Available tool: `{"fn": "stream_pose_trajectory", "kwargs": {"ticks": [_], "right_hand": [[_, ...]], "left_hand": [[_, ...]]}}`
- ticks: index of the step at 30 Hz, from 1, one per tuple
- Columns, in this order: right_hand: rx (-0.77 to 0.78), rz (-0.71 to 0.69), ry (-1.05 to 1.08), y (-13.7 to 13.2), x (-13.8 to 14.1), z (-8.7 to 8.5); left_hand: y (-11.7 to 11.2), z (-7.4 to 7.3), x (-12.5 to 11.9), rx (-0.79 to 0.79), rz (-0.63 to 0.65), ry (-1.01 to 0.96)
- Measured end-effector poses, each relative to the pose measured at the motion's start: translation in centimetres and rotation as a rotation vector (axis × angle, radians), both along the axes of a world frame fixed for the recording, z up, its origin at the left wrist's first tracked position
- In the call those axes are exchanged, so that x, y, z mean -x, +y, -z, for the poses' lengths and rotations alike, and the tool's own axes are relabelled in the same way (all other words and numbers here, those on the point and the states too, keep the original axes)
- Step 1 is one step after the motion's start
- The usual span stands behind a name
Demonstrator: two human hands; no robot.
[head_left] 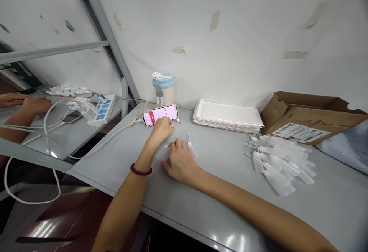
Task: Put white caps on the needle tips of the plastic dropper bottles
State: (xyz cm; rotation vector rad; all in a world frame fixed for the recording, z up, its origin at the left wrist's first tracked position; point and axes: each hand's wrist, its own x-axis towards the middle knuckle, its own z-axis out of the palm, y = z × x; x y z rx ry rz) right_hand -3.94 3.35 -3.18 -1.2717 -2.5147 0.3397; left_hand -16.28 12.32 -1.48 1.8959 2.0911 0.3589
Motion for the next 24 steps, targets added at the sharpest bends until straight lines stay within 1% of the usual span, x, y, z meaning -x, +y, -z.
{"fn": "stream_pose_trajectory", "kwargs": {"ticks": [4,8,12,16,20,24], "right_hand": [[0.056,0.012,0.035,-0.1,-0.6,0.1],[0.132,0.022,0.095,-0.2,-1.9,0.2],[0.197,-0.023,0.186,0.0,-3.3,0.4],[0.247,-0.083,0.269,-0.1,-4.5,0.7],[0.261,-0.081,0.341,-0.5,-6.6,0.4],[0.209,-0.083,0.458,-1.2,-10.1,-0.5]], "left_hand": [[-0.1,-0.5,-0.3,0.013,-0.024,-0.079],[-0.5,-1.4,-0.7,0.031,-0.014,-0.196],[-0.6,-1.6,-1.2,0.011,-0.011,-0.349],[-0.8,-1.6,-1.6,-0.028,0.003,-0.543],[-1.8,-2.2,-2.7,-0.027,0.064,-0.781],[-3.4,-2.4,-5.1,0.04,0.186,-1.03]]}}
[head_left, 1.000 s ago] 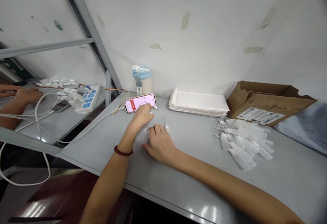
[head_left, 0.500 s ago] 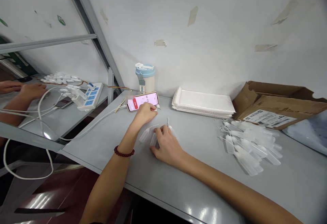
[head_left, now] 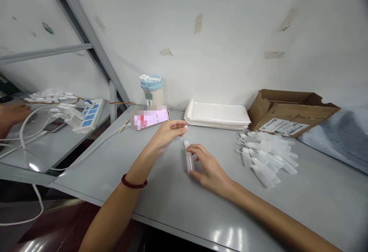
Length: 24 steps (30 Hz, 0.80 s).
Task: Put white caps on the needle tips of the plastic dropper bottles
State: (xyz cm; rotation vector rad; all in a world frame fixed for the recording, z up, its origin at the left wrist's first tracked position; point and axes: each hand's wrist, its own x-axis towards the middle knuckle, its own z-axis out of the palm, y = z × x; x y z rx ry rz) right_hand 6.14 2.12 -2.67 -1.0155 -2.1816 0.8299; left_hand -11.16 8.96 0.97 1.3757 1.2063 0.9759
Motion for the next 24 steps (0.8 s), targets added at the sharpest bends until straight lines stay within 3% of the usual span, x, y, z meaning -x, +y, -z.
{"fn": "stream_pose_trajectory", "kwargs": {"ticks": [4,9,14,17,24], "right_hand": [[-0.106,0.053,0.088,-0.7,-3.6,-0.5],[-0.19,0.114,0.041,-1.4,-6.1,0.1],[-0.27,0.082,-0.016,-1.9,-6.5,0.5],[-0.318,0.107,-0.022,-2.2,-6.5,0.6],[-0.35,0.109,-0.028,-2.4,-6.7,0.8]], "left_hand": [[-1.9,0.4,-3.2,0.019,0.115,-0.204],[-4.3,0.6,-5.9,0.017,0.118,-0.338],[-5.3,1.1,-6.9,-0.082,0.052,-0.125],[-5.3,1.4,-7.1,-0.058,-0.012,-0.015],[-5.1,1.6,-7.1,0.123,0.039,-0.118]]}}
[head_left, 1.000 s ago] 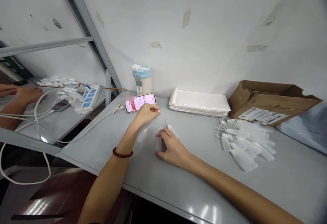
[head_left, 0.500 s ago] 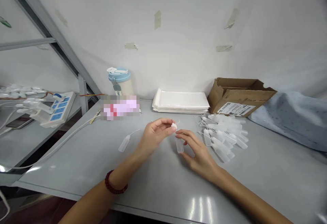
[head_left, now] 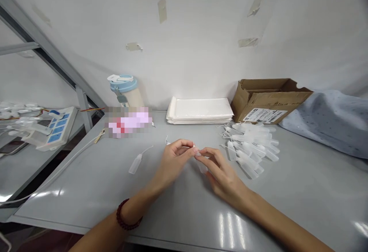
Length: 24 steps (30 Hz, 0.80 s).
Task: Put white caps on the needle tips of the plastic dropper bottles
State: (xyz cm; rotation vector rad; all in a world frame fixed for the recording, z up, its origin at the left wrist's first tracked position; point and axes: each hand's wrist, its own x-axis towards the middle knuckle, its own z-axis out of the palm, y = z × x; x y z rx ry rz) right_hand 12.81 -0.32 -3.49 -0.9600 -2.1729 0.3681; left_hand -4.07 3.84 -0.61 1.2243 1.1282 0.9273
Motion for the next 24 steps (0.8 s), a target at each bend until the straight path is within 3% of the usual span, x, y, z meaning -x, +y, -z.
{"fn": "stream_pose_trajectory", "kwargs": {"ticks": [12,24], "right_hand": [[0.002,0.107,-0.029,-0.2,0.1,0.0],[0.085,0.015,-0.124,-0.2,0.1,0.1]], "left_hand": [[0.5,0.1,0.3,0.0,0.046,0.033],[0.9,-0.3,1.0,-0.1,0.16,0.15]]}}
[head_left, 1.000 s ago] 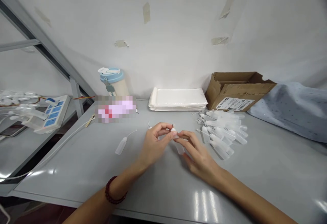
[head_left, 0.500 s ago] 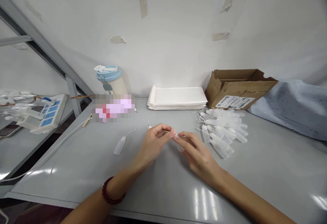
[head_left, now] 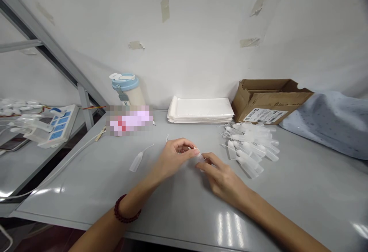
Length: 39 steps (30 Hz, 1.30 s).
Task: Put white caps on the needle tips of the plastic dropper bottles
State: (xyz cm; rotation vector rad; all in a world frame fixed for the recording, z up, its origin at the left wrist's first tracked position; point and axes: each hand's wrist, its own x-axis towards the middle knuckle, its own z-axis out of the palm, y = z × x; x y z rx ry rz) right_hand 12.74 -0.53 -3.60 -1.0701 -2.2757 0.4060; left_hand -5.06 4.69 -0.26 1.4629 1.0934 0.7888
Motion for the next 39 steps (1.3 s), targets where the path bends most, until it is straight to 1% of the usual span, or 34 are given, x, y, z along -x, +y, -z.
{"fn": "stream_pose_trajectory", "kwargs": {"ticks": [4,7,9,13,15,16,17,19,20,22,24,26,27,30,34,37,39], "right_hand": [[0.048,-0.028,-0.042,-0.1,0.0,-0.4],[0.1,-0.033,-0.049,-0.2,-0.2,-0.9],[0.102,-0.028,-0.032,-0.1,-0.2,-1.0],[0.035,0.005,0.057,0.1,-0.2,-0.7],[0.08,0.041,0.162,0.2,-0.3,-0.9],[0.149,0.073,0.223,0.2,-0.3,-1.0],[0.25,0.111,0.29,0.3,-0.4,-1.3],[0.512,0.146,0.467,0.4,-0.5,-1.8],[0.652,0.125,0.574,0.6,-0.6,-2.0],[0.912,0.018,0.801,0.8,-0.7,-2.3],[1.125,-0.079,0.987,1.0,-0.8,-2.4],[1.261,-0.107,1.106,1.0,-0.9,-2.3],[1.295,-0.105,1.142,1.0,-0.8,-2.3],[1.296,-0.085,1.146,0.8,-0.7,-2.4],[1.157,-0.025,1.015,0.5,-0.3,-2.6],[1.036,0.03,0.92,0.4,-0.1,-2.8],[0.988,0.051,0.875,0.3,0.0,-3.0]], "left_hand": [[0.3,0.3,0.1,-0.017,0.04,0.056],[0.3,0.4,0.2,-0.008,0.053,0.034],[0.3,0.4,0.2,0.004,0.053,-0.005],[0.1,0.0,0.1,0.043,0.06,-0.062],[0.1,-0.2,0.1,0.063,0.069,-0.092],[0.0,-0.2,0.1,0.068,0.076,-0.11],[0.0,-0.2,0.1,0.068,0.085,-0.127],[0.1,-0.2,0.1,0.053,0.111,-0.152],[0.1,-0.2,0.2,0.038,0.125,-0.154],[0.0,-0.3,0.3,-0.004,0.153,-0.144],[0.0,-0.4,0.4,-0.049,0.178,-0.137],[0.0,-0.4,0.5,-0.088,0.208,-0.15],[0.0,-0.4,0.5,-0.101,0.223,-0.159],[0.1,-0.2,0.5,-0.114,0.262,-0.172],[0.1,0.1,0.2,-0.113,0.299,-0.201],[0.0,0.3,-0.1,-0.109,0.258,-0.24],[-0.1,0.4,-0.2,-0.088,0.216,-0.231]]}}
